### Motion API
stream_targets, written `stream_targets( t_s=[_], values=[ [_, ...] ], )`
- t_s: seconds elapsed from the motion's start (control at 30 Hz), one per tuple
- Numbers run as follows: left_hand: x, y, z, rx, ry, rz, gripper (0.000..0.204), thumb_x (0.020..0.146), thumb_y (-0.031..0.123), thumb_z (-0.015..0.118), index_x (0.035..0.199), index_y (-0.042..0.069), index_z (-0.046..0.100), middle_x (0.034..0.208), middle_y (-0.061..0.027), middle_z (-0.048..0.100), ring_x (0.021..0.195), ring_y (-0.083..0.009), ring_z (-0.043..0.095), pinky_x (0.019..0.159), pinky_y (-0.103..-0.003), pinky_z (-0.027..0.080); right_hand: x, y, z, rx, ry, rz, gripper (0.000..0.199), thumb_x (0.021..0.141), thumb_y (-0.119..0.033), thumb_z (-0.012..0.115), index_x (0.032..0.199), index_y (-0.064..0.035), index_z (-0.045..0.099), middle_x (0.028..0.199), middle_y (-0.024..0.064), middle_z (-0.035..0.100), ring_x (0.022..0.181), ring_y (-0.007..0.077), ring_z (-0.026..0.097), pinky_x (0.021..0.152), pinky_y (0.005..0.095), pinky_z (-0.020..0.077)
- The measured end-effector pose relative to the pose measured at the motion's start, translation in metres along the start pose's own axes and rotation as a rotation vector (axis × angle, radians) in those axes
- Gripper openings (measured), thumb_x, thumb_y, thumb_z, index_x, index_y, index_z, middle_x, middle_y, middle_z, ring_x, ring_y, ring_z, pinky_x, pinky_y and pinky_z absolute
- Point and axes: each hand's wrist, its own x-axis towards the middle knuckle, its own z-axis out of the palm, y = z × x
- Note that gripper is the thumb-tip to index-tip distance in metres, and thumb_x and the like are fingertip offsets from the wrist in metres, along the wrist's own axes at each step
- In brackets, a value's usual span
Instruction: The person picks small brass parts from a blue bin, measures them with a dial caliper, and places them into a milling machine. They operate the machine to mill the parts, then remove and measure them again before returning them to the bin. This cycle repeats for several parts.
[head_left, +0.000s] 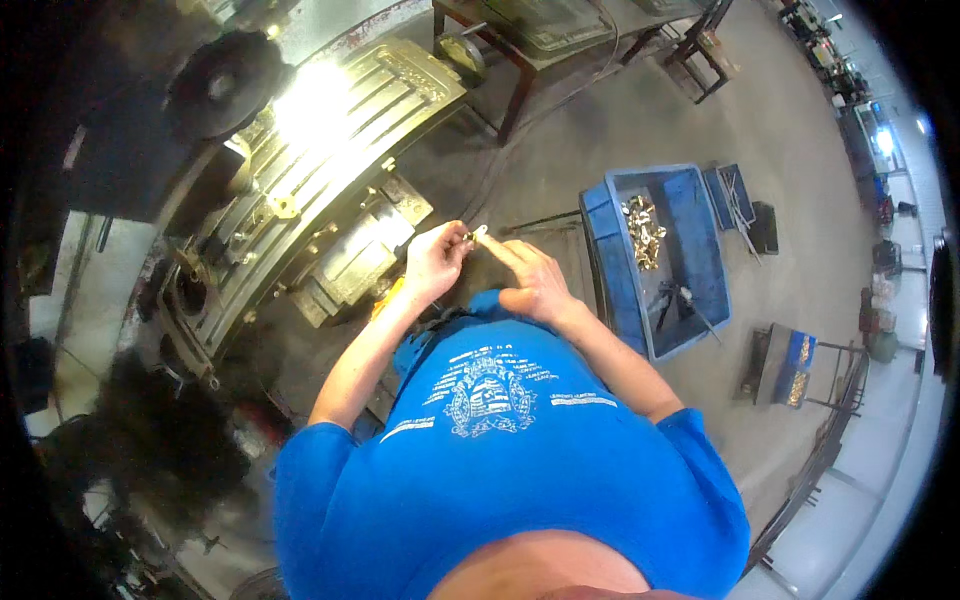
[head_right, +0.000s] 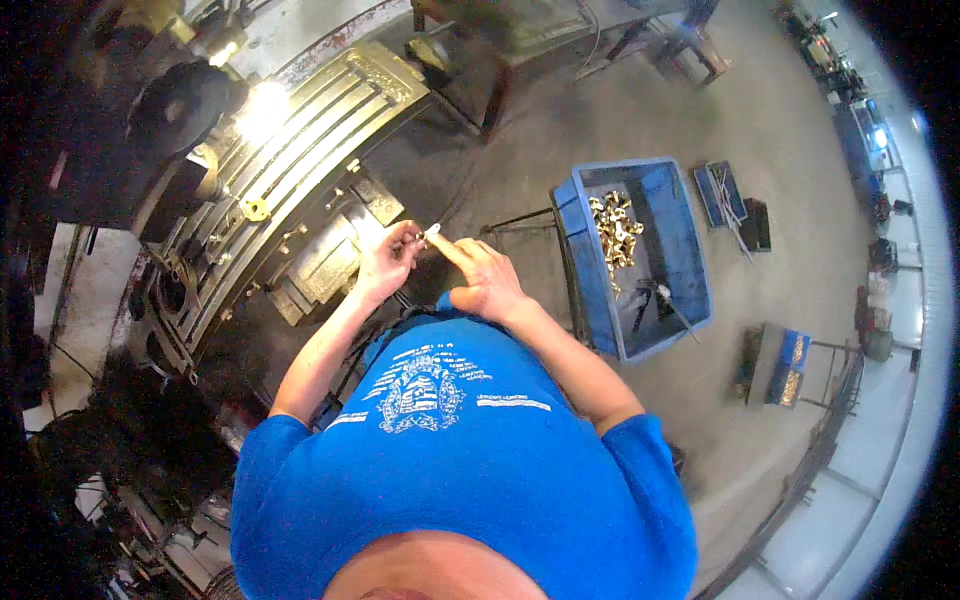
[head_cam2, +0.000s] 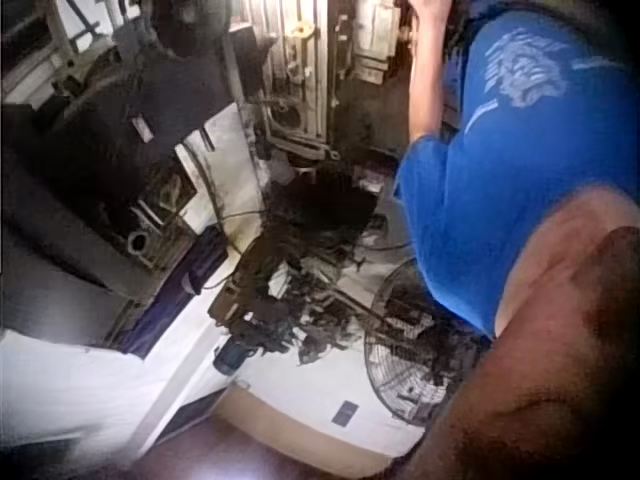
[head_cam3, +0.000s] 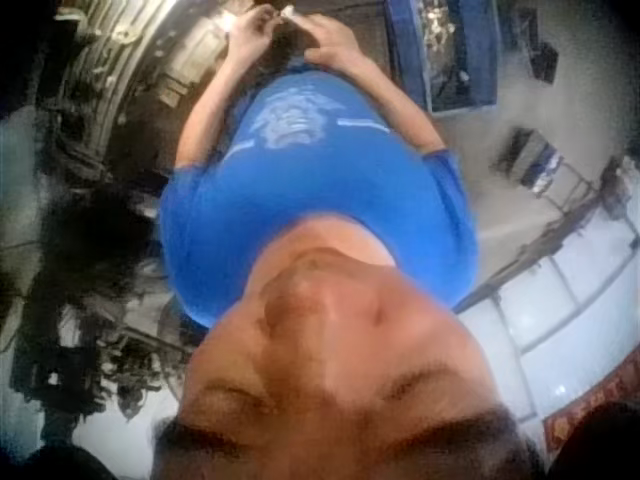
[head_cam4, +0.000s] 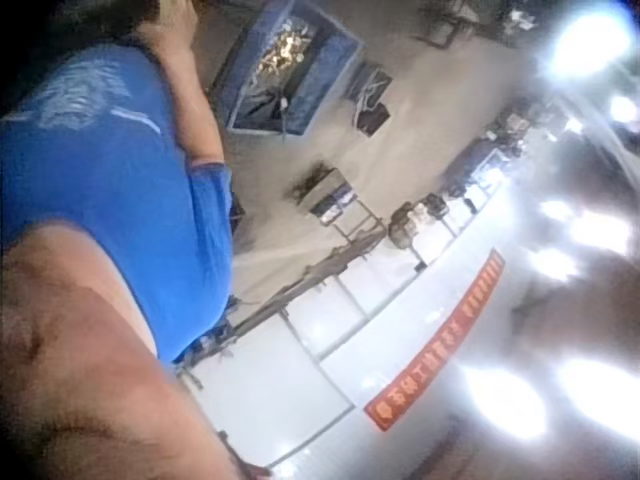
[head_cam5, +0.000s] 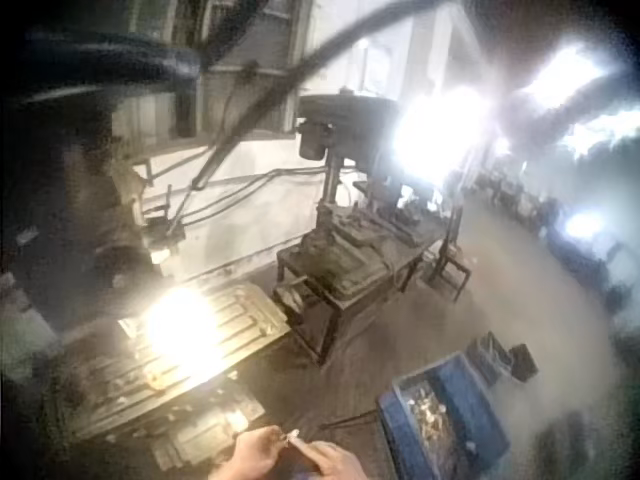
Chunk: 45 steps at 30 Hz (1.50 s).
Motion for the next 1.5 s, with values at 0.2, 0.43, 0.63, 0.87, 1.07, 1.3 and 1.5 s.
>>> stream_targets(
  t_s=[0.2, 0.43, 0.63, 0.87, 1.07, 1.3, 1.5],
  values=[
    [0.002, 0.016, 0.017, -0.125, -0.065, -0.205, 0.010, 0.083, -0.003, 0.055, 0.091, 0.002, 0.055, 0.066, 0.0004, 0.051, 0.053, -0.0062, 0.050, 0.045, -0.020, 0.041, 0.014, 0.045, -0.026, -0.256, 0.202, 0.041, 0.083, 0.058, -0.016, 0.055, 0.137, -0.0210, 0.031, 0.094, 0.0195, 0.055, 0.091, 0.0361, 0.054, 0.075, 0.0457, 0.0466],
    [0.008, 0.034, 0.038, -0.217, -0.043, -0.226, 0.011, 0.083, -0.004, 0.055, 0.093, 0.001, 0.055, 0.067, -0.0007, 0.053, 0.053, -0.0061, 0.052, 0.047, -0.020, 0.043, 0.011, 0.091, -0.007, 0.439, 0.153, 0.312, 0.056, 0.065, -0.019, 0.055, 0.120, -0.0066, 0.052, 0.101, 0.0177, 0.060, 0.091, 0.0265, 0.061, 0.073, 0.0372, 0.0501],
    [0.006, 0.043, 0.059, -0.249, 0.032, -0.112, 0.015, 0.082, -0.006, 0.056, 0.096, -0.002, 0.054, 0.069, -0.0021, 0.055, 0.056, -0.0069, 0.053, 0.051, -0.021, 0.046, -0.005, 0.079, 0.000, 1.739, -0.040, 0.296, 0.020, 0.069, -0.007, 0.051, 0.084, 0.0035, 0.058, 0.098, 0.0130, 0.060, 0.089, 0.0228, 0.060, 0.081, 0.0349, 0.0500],
    [0.006, 0.063, 0.066, -0.549, -0.019, -0.279, 0.018, 0.084, 0.003, 0.058, 0.100, -0.005, 0.052, 0.084, -0.0067, 0.060, 0.074, -0.0126, 0.059, 0.068, -0.024, 0.048, -0.004, 0.048, -0.032, 0.691, 0.159, -0.059, 0.024, 0.061, -0.004, 0.052, 0.082, 0.0021, 0.061, 0.087, 0.0114, 0.059, 0.080, 0.0226, 0.058, 0.077, 0.0298, 0.0468],
    [0.007, 0.050, 0.076, -0.805, 0.159, -0.383, 0.021, 0.086, 0.012, 0.057, 0.099, -0.004, 0.055, 0.086, -0.0090, 0.063, 0.075, -0.0144, 0.059, 0.070, -0.026, 0.048, -0.008, 0.040, -0.039, 0.162, 0.210, -0.298, 0.042, 0.058, -0.015, 0.057, 0.096, 0.0013, 0.058, 0.125, 0.0184, 0.047, 0.108, 0.0349, 0.047, 0.090, 0.0401, 0.0412],
    [-0.005, 0.029, 0.066, -1.407, -0.073, -0.360, 0.022, 0.090, 0.017, 0.050, 0.098, -0.003, 0.055, 0.075, -0.0077, 0.059, 0.059, -0.0147, 0.055, 0.069, -0.032, 0.048, -0.058, 0.105, -0.095, 0.032, 0.368, -0.169, 0.042, 0.056, -0.007, 0.062, 0.098, -0.0039, 0.061, 0.115, 0.0184, 0.055, 0.104, 0.0335, 0.054, 0.089, 0.0409, 0.0437],
    [-0.003, 0.033, 0.067, -1.439, -0.072, -0.324, 0.023, 0.089, 0.020, 0.053, 0.104, 0.002, 0.055, 0.075, -0.0078, 0.057, 0.059, -0.0156, 0.056, 0.071, -0.034, 0.050, -0.187, 0.286, -0.100, -0.452, -0.189, 1.017, 0.035, 0.063, -0.025, 0.058, 0.088, -0.0032, 0.066, 0.099, 0.0180, 0.062, 0.097, 0.0324, 0.057, 0.086, 0.0418, 0.0434]
  ],
)
